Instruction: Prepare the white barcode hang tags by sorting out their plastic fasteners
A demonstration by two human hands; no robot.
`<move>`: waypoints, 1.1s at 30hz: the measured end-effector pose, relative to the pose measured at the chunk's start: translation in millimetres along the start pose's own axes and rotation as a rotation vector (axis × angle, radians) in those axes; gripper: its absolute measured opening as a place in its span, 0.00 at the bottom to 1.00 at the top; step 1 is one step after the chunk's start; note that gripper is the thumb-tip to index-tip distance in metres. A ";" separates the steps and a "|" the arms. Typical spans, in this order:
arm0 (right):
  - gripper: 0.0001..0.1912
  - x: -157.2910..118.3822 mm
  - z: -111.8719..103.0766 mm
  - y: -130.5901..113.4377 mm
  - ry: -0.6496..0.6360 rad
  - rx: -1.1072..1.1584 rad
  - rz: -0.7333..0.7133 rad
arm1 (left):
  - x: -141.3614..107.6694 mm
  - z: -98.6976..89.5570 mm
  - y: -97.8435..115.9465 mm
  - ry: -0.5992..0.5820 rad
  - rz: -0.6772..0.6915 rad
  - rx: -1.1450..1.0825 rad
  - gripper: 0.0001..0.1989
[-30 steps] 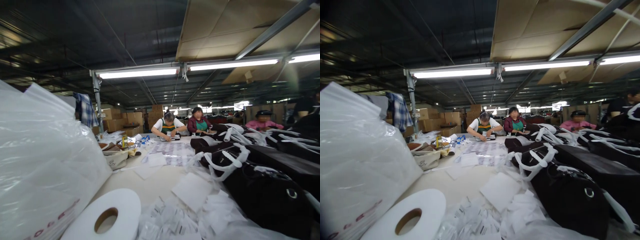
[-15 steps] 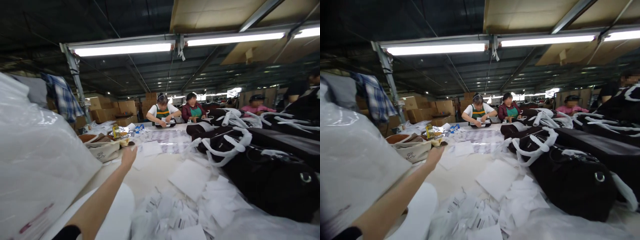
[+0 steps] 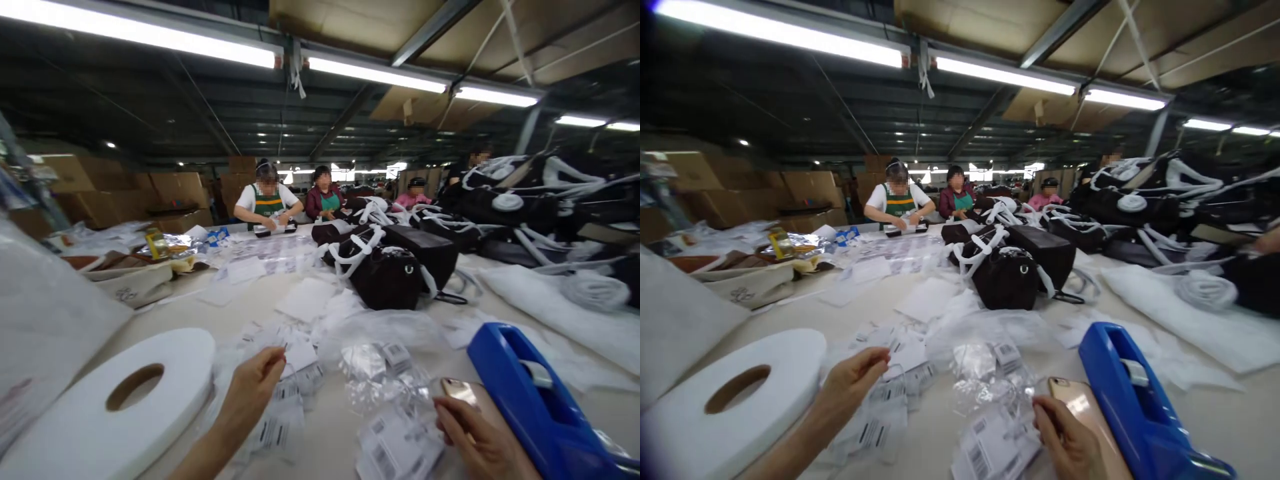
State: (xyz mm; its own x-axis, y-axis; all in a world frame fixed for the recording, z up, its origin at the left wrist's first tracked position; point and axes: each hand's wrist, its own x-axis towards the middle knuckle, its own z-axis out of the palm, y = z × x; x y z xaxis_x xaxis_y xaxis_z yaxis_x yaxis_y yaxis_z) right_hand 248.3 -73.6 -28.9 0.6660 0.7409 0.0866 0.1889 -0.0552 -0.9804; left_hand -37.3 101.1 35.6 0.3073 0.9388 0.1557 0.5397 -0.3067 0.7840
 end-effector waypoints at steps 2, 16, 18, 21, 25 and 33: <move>0.10 -3.9 3.2 -2.9 0.020 -0.094 -0.151 | -25.6 16.7 2.2 -0.023 0.031 -0.014 0.12; 0.08 -16.2 9.9 -5.4 -0.002 -0.249 -0.437 | -74.8 105.7 15.1 -0.113 0.123 0.038 0.12; 0.07 -16.2 10.5 -5.1 -0.007 -0.260 -0.452 | -71.4 111.2 19.1 -0.115 0.135 0.072 0.10; 0.07 -16.2 10.4 -5.6 -0.015 -0.277 -0.464 | -57.0 118.8 27.8 -0.090 0.144 0.151 0.08; 0.08 -16.5 9.5 -5.0 -0.020 -0.303 -0.475 | -29.0 130.5 43.3 -0.027 0.101 0.307 0.08; 0.07 -14.0 11.6 0.6 -0.043 -0.351 -0.513 | -2.8 158.1 52.0 -0.006 -0.057 0.538 0.15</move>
State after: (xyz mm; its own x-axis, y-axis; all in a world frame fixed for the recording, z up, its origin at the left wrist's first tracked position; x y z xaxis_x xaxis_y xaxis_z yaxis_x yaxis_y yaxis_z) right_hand 230.7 -76.3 -32.8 0.3987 0.7574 0.5170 0.7079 0.1042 -0.6986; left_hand 113.8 57.7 -19.0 0.2693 0.9560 0.1168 0.8806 -0.2935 0.3721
